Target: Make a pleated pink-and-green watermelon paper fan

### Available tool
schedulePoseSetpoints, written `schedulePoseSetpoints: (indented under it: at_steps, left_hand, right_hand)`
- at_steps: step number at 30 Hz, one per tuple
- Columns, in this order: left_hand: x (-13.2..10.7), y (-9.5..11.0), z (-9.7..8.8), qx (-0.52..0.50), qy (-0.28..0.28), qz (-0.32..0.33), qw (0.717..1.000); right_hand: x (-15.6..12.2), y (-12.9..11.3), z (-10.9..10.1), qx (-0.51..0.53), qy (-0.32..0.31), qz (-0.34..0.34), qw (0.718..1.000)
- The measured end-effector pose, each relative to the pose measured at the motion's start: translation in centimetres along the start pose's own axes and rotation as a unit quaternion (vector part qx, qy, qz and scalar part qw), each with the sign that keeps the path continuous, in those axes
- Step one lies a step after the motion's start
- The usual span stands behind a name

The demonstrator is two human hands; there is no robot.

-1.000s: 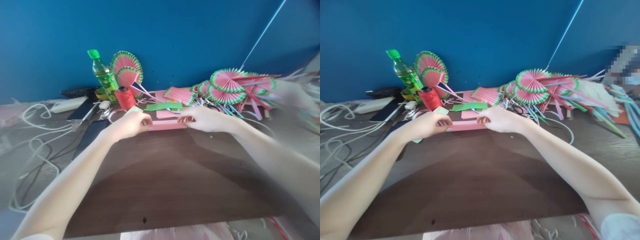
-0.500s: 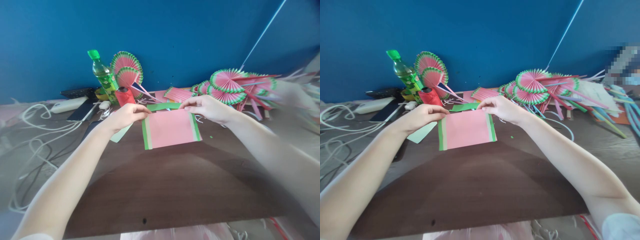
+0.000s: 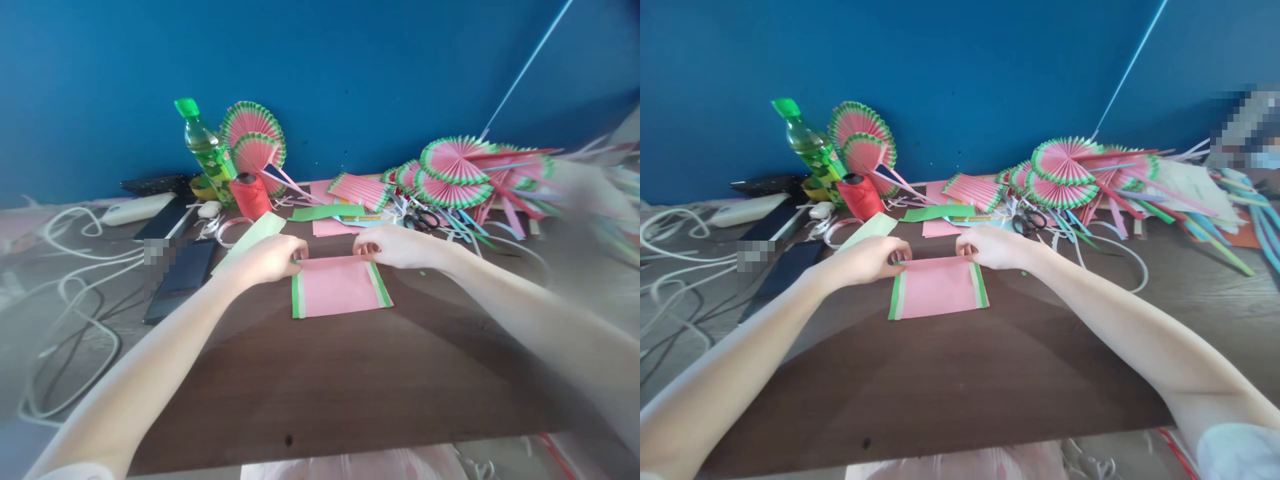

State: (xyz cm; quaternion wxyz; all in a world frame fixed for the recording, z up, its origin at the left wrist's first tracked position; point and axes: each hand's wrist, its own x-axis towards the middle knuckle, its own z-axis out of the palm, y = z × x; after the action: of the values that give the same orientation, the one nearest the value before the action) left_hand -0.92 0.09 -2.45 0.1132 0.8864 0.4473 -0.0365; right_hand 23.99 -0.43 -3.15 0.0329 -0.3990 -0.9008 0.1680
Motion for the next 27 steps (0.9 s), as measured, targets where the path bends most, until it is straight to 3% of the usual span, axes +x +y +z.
schedulePoseSetpoints:
  at_steps: [10,17,22,27]
  left_hand:
    - [-0.3,1.2,-0.1,0.024,0.006,-0.001,1.000]
    - [-0.7,2.5,-0.3,0.091,0.010,0.010,0.996]
    - [-0.7,4.0,0.9,0.213,0.044,-0.004,0.976]
    - [-0.9,5.4,2.0,0.254,0.050,-0.015,0.966]
  right_hand:
    - [-0.2,-0.8,0.5,-0.071,-0.012,0.002,0.997]
    - [-0.5,-2.9,1.2,-0.228,-0.003,0.031,0.973]
    - [-0.8,-4.2,1.6,-0.281,0.010,0.043,0.959]
    - [-0.9,-5.3,2.1,-0.316,0.008,0.071,0.946]
